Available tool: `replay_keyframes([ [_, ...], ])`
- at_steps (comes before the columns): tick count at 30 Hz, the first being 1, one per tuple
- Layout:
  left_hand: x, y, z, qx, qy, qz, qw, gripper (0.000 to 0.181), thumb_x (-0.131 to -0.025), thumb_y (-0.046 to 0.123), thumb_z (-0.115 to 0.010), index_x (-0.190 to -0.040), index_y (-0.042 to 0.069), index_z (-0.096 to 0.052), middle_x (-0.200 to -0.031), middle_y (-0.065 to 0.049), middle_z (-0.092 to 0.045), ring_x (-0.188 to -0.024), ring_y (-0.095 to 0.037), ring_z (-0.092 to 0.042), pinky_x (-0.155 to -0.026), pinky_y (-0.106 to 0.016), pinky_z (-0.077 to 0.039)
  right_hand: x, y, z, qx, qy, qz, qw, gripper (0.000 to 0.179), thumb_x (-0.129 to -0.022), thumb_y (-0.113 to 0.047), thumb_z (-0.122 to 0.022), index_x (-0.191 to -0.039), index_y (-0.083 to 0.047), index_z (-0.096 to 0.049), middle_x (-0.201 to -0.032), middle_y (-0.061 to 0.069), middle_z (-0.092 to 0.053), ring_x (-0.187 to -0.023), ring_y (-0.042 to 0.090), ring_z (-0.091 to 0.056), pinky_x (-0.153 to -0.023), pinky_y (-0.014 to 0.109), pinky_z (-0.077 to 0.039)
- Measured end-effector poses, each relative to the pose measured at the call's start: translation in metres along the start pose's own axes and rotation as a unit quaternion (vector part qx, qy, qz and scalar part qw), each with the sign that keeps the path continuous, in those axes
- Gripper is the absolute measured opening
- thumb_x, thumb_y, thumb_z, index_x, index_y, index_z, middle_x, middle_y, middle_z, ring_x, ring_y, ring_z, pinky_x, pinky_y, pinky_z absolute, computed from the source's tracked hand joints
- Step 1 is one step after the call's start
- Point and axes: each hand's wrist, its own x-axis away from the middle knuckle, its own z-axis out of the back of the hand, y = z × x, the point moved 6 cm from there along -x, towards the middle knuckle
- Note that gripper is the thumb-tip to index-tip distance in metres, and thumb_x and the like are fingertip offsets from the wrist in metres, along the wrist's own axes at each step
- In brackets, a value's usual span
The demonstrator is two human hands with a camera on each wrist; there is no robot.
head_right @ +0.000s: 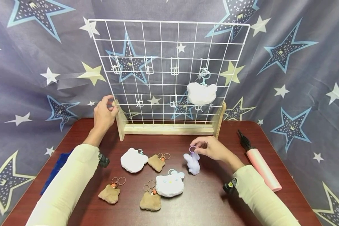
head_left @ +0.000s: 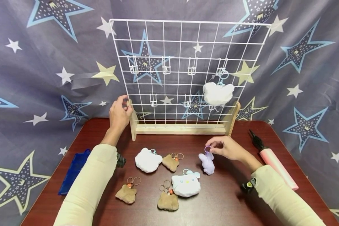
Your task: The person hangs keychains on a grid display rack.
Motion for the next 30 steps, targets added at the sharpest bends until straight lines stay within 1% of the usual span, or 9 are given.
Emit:
replay_keyframes([
  [3,0.0,0.0,-0.001,0.0,0.002,-0.002,1.0,0.046,-0.085,0.011,-0.066,-0.131,0.012,-0.062,-0.113,-0.017,-0.07,-0.099,-0.033,-0.073,-0.092,-0.049,-0.053,-0.002,-0.007,0.005,0.001,0.014,0.012,0.9998,0.022,-0.089,-0.006,-0.076,-0.11,-0.013,-0.073,-0.084,-0.002,-0.076,-0.075,0.0,-0.064,-0.065,0.021,-0.05],
  [7,0.0,0.0,-0.002,-0.001,0.0,-0.004,1.0,0.046,-0.086,0.011,-0.066,-0.131,0.012,-0.062,-0.114,-0.017,-0.07,-0.099,-0.034,-0.072,-0.092,-0.049,-0.052,-0.008,-0.019,0.015,0.019,0.034,0.034,0.9987,0.024,-0.088,-0.004,-0.076,-0.111,-0.011,-0.073,-0.083,-0.002,-0.076,-0.076,-0.001,-0.063,-0.065,0.021,-0.049],
  [9,-0.001,0.0,-0.003,-0.002,-0.002,-0.002,1.0,0.046,-0.086,0.012,-0.066,-0.132,0.013,-0.062,-0.115,-0.016,-0.07,-0.099,-0.033,-0.072,-0.093,-0.049,-0.052,-0.012,-0.024,0.02,0.022,0.042,0.038,0.9982,0.024,-0.087,-0.004,-0.077,-0.111,-0.01,-0.074,-0.082,-0.002,-0.076,-0.075,-0.001,-0.062,-0.065,0.02,-0.049],
  [14,-0.001,-0.001,-0.002,-0.001,-0.002,0.009,1.0,0.047,-0.086,0.011,-0.065,-0.132,0.014,-0.062,-0.116,-0.016,-0.07,-0.1,-0.033,-0.072,-0.094,-0.047,-0.052,-0.023,-0.038,0.03,0.03,0.059,0.037,0.9971,0.023,-0.087,-0.003,-0.077,-0.109,-0.009,-0.074,-0.081,-0.001,-0.075,-0.074,-0.001,-0.063,-0.065,0.02,-0.049],
  [19,0.0,-0.001,0.0,-0.002,0.001,0.006,1.0,0.047,-0.086,0.011,-0.065,-0.133,0.013,-0.062,-0.116,-0.016,-0.07,-0.1,-0.033,-0.073,-0.094,-0.048,-0.052,-0.034,-0.053,0.04,0.029,0.074,0.044,0.9959,0.023,-0.087,-0.001,-0.076,-0.11,-0.005,-0.073,-0.081,0.002,-0.074,-0.073,0.0,-0.062,-0.064,0.021,-0.049],
  [20,0.0,-0.001,0.001,-0.002,0.001,0.005,1.0,0.047,-0.086,0.012,-0.065,-0.133,0.013,-0.062,-0.116,-0.016,-0.07,-0.099,-0.034,-0.073,-0.093,-0.048,-0.052,-0.036,-0.055,0.042,0.027,0.077,0.044,0.9957,0.023,-0.088,-0.001,-0.075,-0.11,-0.004,-0.074,-0.081,0.003,-0.074,-0.073,0.0,-0.062,-0.063,0.021,-0.049],
  [23,0.0,-0.002,0.001,-0.003,0.0,0.005,1.0,0.047,-0.086,0.012,-0.065,-0.133,0.013,-0.062,-0.116,-0.016,-0.07,-0.099,-0.033,-0.073,-0.093,-0.048,-0.053,-0.04,-0.06,0.05,0.014,0.088,0.035,0.9954,0.022,-0.089,-0.001,-0.074,-0.11,-0.005,-0.074,-0.08,0.005,-0.073,-0.065,0.001,-0.059,-0.055,0.02,-0.046],
  [26,0.0,-0.002,0.002,-0.003,0.001,0.006,1.0,0.047,-0.085,0.012,-0.066,-0.132,0.014,-0.062,-0.116,-0.016,-0.07,-0.099,-0.033,-0.073,-0.093,-0.049,-0.053,-0.045,-0.066,0.058,0.009,0.099,0.03,0.9946,0.022,-0.089,-0.002,-0.074,-0.111,-0.006,-0.074,-0.081,0.007,-0.072,-0.064,0.002,-0.058,-0.053,0.019,-0.046],
  [30,-0.001,-0.002,0.0,-0.005,0.0,0.003,1.0,0.046,-0.086,0.012,-0.066,-0.132,0.013,-0.062,-0.116,-0.016,-0.07,-0.099,-0.033,-0.073,-0.093,-0.048,-0.052,-0.048,-0.077,0.068,0.009,0.102,0.031,0.9942,0.023,-0.089,-0.002,-0.075,-0.112,-0.004,-0.074,-0.082,0.007,-0.072,-0.068,0.002,-0.061,-0.059,0.018,-0.048],
])
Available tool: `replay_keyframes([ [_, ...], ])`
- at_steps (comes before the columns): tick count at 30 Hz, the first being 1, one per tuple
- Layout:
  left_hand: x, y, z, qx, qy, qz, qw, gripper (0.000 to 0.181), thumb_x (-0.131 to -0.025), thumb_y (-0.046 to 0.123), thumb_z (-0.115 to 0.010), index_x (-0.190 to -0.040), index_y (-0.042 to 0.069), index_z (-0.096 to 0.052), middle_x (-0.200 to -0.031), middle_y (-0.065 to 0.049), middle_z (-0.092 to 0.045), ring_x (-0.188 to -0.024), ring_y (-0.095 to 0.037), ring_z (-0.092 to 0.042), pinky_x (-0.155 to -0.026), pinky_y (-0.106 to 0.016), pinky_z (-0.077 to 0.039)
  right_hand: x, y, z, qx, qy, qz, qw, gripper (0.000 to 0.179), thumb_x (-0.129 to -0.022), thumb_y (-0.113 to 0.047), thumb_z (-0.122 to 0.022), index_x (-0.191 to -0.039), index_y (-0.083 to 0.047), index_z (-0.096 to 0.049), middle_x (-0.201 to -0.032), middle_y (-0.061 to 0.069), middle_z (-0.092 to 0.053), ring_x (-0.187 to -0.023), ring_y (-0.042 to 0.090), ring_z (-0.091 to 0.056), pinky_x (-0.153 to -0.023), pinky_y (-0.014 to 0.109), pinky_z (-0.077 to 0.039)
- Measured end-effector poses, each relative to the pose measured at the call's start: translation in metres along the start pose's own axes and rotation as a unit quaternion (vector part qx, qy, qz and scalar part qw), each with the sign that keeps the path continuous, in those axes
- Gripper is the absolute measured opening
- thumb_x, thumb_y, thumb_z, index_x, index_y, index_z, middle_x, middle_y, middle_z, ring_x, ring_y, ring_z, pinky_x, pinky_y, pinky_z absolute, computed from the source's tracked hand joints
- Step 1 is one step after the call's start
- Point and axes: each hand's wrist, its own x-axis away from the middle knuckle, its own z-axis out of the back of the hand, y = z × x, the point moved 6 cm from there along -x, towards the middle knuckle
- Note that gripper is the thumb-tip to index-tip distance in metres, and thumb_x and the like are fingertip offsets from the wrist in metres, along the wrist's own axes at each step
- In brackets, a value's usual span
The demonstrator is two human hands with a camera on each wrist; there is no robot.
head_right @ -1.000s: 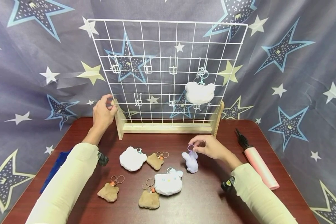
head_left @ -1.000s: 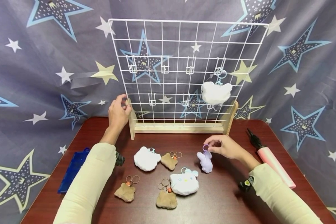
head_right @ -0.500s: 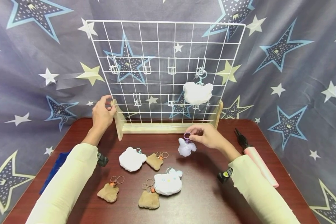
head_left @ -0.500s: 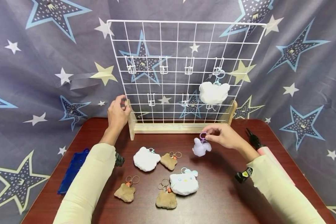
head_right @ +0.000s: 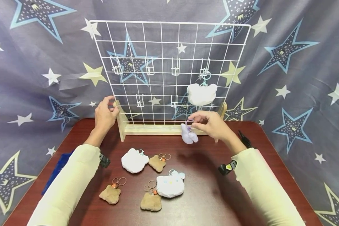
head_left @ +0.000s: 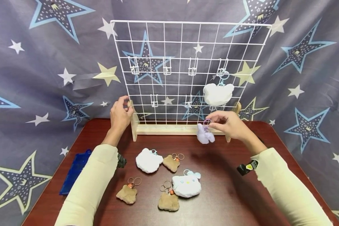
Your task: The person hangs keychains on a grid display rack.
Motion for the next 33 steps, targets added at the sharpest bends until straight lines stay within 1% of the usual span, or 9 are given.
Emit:
replay_keyframes([
  [2,-0.001,0.001,-0.001,0.001,0.0,-0.002,1.0,0.046,-0.086,0.012,-0.066,-0.132,0.013,-0.062,-0.115,-0.016,-0.07,-0.098,-0.033,-0.073,-0.093,-0.048,-0.052,-0.003,-0.006,0.005,0.001,0.002,0.006,1.0,0.024,-0.088,0.0,-0.075,-0.112,-0.003,-0.074,-0.081,0.008,-0.072,-0.067,0.002,-0.061,-0.059,0.018,-0.048],
  [5,-0.001,0.002,0.0,0.002,0.003,-0.003,1.0,0.046,-0.086,0.012,-0.067,-0.131,0.014,-0.062,-0.115,-0.016,-0.07,-0.098,-0.033,-0.073,-0.093,-0.048,-0.052,-0.01,-0.017,0.014,0.01,0.008,0.027,0.9996,0.025,-0.087,0.003,-0.074,-0.112,-0.001,-0.073,-0.081,0.01,-0.072,-0.067,0.001,-0.062,-0.06,0.017,-0.049],
  [10,-0.002,0.003,0.001,0.001,0.004,-0.004,1.0,0.046,-0.086,0.012,-0.066,-0.132,0.014,-0.062,-0.114,-0.016,-0.07,-0.098,-0.033,-0.072,-0.092,-0.048,-0.052,-0.023,-0.033,0.027,0.033,0.033,0.046,0.9979,0.025,-0.086,0.003,-0.075,-0.11,-0.001,-0.074,-0.081,0.011,-0.073,-0.065,0.0,-0.061,-0.058,0.016,-0.048],
  [15,-0.002,0.002,0.001,0.002,0.004,-0.007,1.0,0.046,-0.085,0.011,-0.066,-0.131,0.013,-0.062,-0.114,-0.016,-0.07,-0.098,-0.033,-0.073,-0.093,-0.048,-0.052,-0.035,-0.044,0.032,0.042,0.041,0.031,0.9978,0.025,-0.087,0.0,-0.076,-0.112,-0.002,-0.074,-0.082,0.007,-0.073,-0.065,0.001,-0.061,-0.059,0.016,-0.048],
  [22,0.0,0.001,0.001,0.003,0.006,-0.007,1.0,0.045,-0.085,0.011,-0.066,-0.13,0.013,-0.063,-0.114,-0.016,-0.07,-0.097,-0.033,-0.074,-0.093,-0.047,-0.054,-0.054,-0.059,0.033,0.026,0.052,0.032,0.9978,0.026,-0.088,-0.002,-0.075,-0.114,-0.002,-0.074,-0.083,0.012,-0.072,-0.065,0.006,-0.063,-0.058,0.016,-0.048],
  [24,0.001,0.001,0.001,0.004,0.006,-0.006,1.0,0.045,-0.085,0.011,-0.067,-0.13,0.013,-0.063,-0.113,-0.016,-0.07,-0.096,-0.033,-0.074,-0.093,-0.047,-0.054,-0.059,-0.064,0.034,0.029,0.062,0.029,0.9973,0.026,-0.089,-0.003,-0.075,-0.114,-0.004,-0.074,-0.083,0.012,-0.073,-0.064,0.006,-0.062,-0.057,0.016,-0.046],
  [27,0.001,0.002,0.001,0.006,0.005,-0.007,0.9999,0.045,-0.085,0.011,-0.067,-0.13,0.013,-0.063,-0.113,-0.016,-0.07,-0.096,-0.034,-0.074,-0.093,-0.047,-0.054,-0.069,-0.068,0.036,0.042,0.082,0.017,0.9956,0.025,-0.089,-0.006,-0.076,-0.114,-0.007,-0.075,-0.081,0.006,-0.072,-0.061,0.005,-0.059,-0.054,0.017,-0.043],
  [30,0.001,0.003,0.001,0.006,0.006,-0.007,0.9999,0.045,-0.085,0.011,-0.067,-0.13,0.013,-0.063,-0.113,-0.016,-0.07,-0.096,-0.034,-0.074,-0.093,-0.047,-0.054,-0.078,-0.073,0.04,0.06,0.104,0.001,0.9928,0.025,-0.089,-0.009,-0.077,-0.114,-0.009,-0.075,-0.08,0.001,-0.07,-0.062,0.005,-0.057,-0.054,0.019,-0.042],
  [33,0.001,0.002,0.001,0.005,0.006,-0.007,0.9999,0.046,-0.085,0.011,-0.067,-0.13,0.013,-0.063,-0.113,-0.016,-0.07,-0.096,-0.033,-0.074,-0.093,-0.048,-0.054,-0.086,-0.077,0.043,0.072,0.123,-0.009,0.9897,0.025,-0.088,-0.01,-0.077,-0.113,-0.01,-0.075,-0.08,0.001,-0.072,-0.063,0.004,-0.058,-0.058,0.019,-0.043],
])
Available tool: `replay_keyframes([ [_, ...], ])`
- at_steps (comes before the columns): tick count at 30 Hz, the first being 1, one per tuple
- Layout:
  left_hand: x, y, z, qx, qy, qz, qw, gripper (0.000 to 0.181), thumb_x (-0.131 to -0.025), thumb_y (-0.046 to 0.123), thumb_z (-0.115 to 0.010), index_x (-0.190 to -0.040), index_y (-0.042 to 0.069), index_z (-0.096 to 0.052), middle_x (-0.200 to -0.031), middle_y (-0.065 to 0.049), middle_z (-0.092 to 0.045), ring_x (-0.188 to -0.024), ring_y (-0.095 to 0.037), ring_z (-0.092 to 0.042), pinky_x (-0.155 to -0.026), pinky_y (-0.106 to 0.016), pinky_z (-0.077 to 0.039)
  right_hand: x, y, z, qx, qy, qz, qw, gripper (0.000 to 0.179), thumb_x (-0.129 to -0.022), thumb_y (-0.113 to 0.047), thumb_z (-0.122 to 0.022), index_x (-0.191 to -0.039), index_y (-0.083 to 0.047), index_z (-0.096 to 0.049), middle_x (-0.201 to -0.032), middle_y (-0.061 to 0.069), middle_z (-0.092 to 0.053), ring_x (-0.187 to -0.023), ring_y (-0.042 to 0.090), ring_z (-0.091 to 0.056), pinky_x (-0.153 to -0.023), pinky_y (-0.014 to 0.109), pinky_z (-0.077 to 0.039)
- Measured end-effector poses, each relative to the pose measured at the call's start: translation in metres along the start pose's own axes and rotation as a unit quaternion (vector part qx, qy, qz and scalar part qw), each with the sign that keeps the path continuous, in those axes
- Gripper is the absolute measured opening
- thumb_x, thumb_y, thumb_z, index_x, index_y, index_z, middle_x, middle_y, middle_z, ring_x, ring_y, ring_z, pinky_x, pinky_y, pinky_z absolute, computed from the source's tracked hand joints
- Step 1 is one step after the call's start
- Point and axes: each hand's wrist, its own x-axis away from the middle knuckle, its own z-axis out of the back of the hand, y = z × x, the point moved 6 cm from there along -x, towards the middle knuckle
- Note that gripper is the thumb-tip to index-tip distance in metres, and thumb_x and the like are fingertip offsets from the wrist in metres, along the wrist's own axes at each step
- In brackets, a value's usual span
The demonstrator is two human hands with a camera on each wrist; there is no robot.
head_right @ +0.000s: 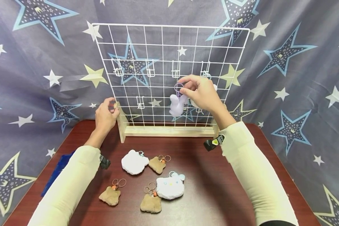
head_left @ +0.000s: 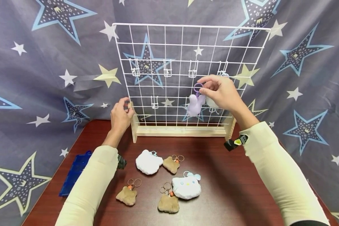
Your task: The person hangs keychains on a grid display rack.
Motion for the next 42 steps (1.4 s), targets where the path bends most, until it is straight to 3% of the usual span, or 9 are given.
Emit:
replay_keyframes([
  [13,0.001,-0.002,-0.002,-0.001,-0.005,0.0,1.0,0.046,-0.085,0.011,-0.067,-0.131,0.013,-0.062,-0.113,-0.016,-0.07,-0.097,-0.033,-0.074,-0.092,-0.049,-0.053,-0.025,0.004,0.001,-0.027,0.062,-0.071,0.9952,0.028,-0.09,-0.017,-0.075,-0.118,-0.014,-0.074,-0.079,-0.012,-0.073,-0.07,-0.001,-0.062,-0.066,0.021,-0.044],
  [19,0.001,-0.003,-0.003,-0.001,-0.007,0.003,1.0,0.046,-0.085,0.012,-0.066,-0.131,0.013,-0.062,-0.114,-0.016,-0.07,-0.098,-0.033,-0.073,-0.092,-0.049,-0.053,-0.03,0.009,-0.006,-0.037,0.064,-0.084,0.9938,0.028,-0.091,-0.016,-0.074,-0.119,-0.013,-0.073,-0.074,-0.017,-0.068,-0.068,-0.001,-0.06,-0.065,0.019,-0.044],
  [30,0.0,0.0,-0.002,-0.001,-0.002,-0.002,1.0,0.046,-0.085,0.012,-0.067,-0.131,0.013,-0.063,-0.113,-0.016,-0.07,-0.098,-0.034,-0.073,-0.092,-0.049,-0.052,-0.025,0.012,-0.002,-0.008,0.099,-0.071,0.9925,0.029,-0.09,-0.013,-0.07,-0.118,-0.004,-0.07,-0.084,-0.005,-0.067,-0.07,-0.001,-0.056,-0.069,0.014,-0.045],
  [42,0.0,-0.001,0.0,-0.006,0.003,-0.003,1.0,0.046,-0.085,0.012,-0.067,-0.13,0.014,-0.063,-0.112,-0.016,-0.071,-0.096,-0.032,-0.074,-0.091,-0.05,-0.052,-0.005,0.006,-0.016,0.007,0.053,-0.017,0.9984,0.026,-0.091,-0.01,-0.07,-0.116,-0.004,-0.071,-0.092,0.012,-0.072,-0.07,0.002,-0.058,-0.064,0.015,-0.046],
])
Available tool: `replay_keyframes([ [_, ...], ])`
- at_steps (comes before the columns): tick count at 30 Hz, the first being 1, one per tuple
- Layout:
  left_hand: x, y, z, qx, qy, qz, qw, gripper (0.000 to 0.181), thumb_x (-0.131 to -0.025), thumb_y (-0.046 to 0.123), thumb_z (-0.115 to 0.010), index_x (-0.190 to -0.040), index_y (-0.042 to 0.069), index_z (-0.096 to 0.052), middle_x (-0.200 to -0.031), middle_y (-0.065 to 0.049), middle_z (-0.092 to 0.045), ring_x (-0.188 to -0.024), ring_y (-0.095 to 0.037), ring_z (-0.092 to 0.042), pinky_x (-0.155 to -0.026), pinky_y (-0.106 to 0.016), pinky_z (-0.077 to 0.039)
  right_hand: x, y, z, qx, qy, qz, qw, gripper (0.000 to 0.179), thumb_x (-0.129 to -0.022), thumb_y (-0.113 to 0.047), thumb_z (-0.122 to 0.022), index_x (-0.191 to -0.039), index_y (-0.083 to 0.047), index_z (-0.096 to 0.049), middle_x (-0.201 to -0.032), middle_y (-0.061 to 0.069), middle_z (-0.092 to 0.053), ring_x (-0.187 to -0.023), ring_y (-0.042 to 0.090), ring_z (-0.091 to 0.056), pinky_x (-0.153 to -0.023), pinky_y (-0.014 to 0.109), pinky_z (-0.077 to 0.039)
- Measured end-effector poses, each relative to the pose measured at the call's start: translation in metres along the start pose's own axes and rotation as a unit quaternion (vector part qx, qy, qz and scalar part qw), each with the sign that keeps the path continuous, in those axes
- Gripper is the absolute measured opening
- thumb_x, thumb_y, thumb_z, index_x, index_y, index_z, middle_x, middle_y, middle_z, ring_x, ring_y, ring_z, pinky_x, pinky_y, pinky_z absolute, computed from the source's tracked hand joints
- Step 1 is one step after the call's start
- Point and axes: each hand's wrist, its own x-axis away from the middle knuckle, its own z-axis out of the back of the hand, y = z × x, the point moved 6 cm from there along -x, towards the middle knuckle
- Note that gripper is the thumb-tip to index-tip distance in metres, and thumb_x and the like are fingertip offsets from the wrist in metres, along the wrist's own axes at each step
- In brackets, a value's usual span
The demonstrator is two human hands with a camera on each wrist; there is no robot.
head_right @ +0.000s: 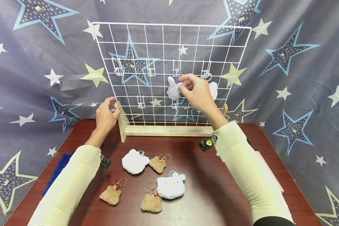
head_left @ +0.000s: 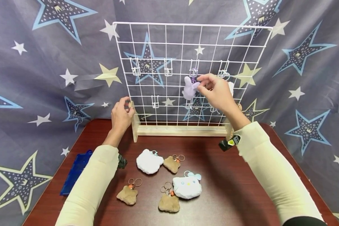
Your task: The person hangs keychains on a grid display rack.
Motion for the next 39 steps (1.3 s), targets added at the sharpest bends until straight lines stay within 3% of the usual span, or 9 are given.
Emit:
replay_keyframes([
  [9,0.0,-0.001,-0.001,-0.002,0.003,-0.003,1.0,0.045,-0.085,0.012,-0.067,-0.13,0.014,-0.063,-0.112,-0.015,-0.071,-0.096,-0.032,-0.074,-0.09,-0.05,-0.052,0.027,-0.008,-0.02,0.014,-0.06,0.063,0.9961,0.024,-0.09,-0.007,-0.071,-0.114,-0.002,-0.071,-0.088,0.012,-0.072,-0.074,0.019,-0.065,-0.067,0.019,-0.051],
  [18,0.0,-0.001,-0.001,-0.003,-0.004,0.007,1.0,0.046,-0.085,0.013,-0.067,-0.13,0.015,-0.062,-0.114,-0.015,-0.071,-0.098,-0.032,-0.073,-0.092,-0.05,-0.052,0.052,0.009,-0.045,0.017,-0.12,0.059,0.9908,0.023,-0.09,-0.008,-0.072,-0.113,-0.004,-0.072,-0.085,0.007,-0.071,-0.073,0.018,-0.066,-0.064,0.024,-0.05],
  [25,0.0,-0.001,0.0,-0.004,-0.006,0.01,0.9999,0.046,-0.086,0.012,-0.066,-0.131,0.015,-0.062,-0.115,-0.015,-0.071,-0.098,-0.032,-0.074,-0.092,-0.05,-0.052,0.071,0.026,-0.063,0.035,-0.157,0.078,0.9839,0.02,-0.09,-0.009,-0.073,-0.109,-0.006,-0.072,-0.083,0.003,-0.073,-0.071,0.012,-0.066,-0.066,0.025,-0.051],
  [32,-0.001,0.001,0.0,-0.002,-0.004,0.007,1.0,0.046,-0.086,0.012,-0.066,-0.131,0.014,-0.062,-0.114,-0.015,-0.071,-0.098,-0.033,-0.073,-0.093,-0.05,-0.052,0.088,0.039,-0.077,0.021,-0.196,0.064,0.9782,0.019,-0.09,-0.008,-0.073,-0.109,-0.008,-0.072,-0.084,0.001,-0.072,-0.072,0.01,-0.066,-0.067,0.03,-0.053],
  [39,-0.001,0.0,-0.001,-0.006,-0.005,0.009,0.9999,0.046,-0.085,0.012,-0.066,-0.131,0.014,-0.062,-0.114,-0.015,-0.07,-0.099,-0.033,-0.073,-0.092,-0.05,-0.052,0.11,0.06,-0.098,0.028,-0.234,0.044,0.9709,0.022,-0.089,-0.01,-0.074,-0.111,-0.009,-0.072,-0.085,-0.002,-0.072,-0.073,0.007,-0.064,-0.067,0.025,-0.051],
])
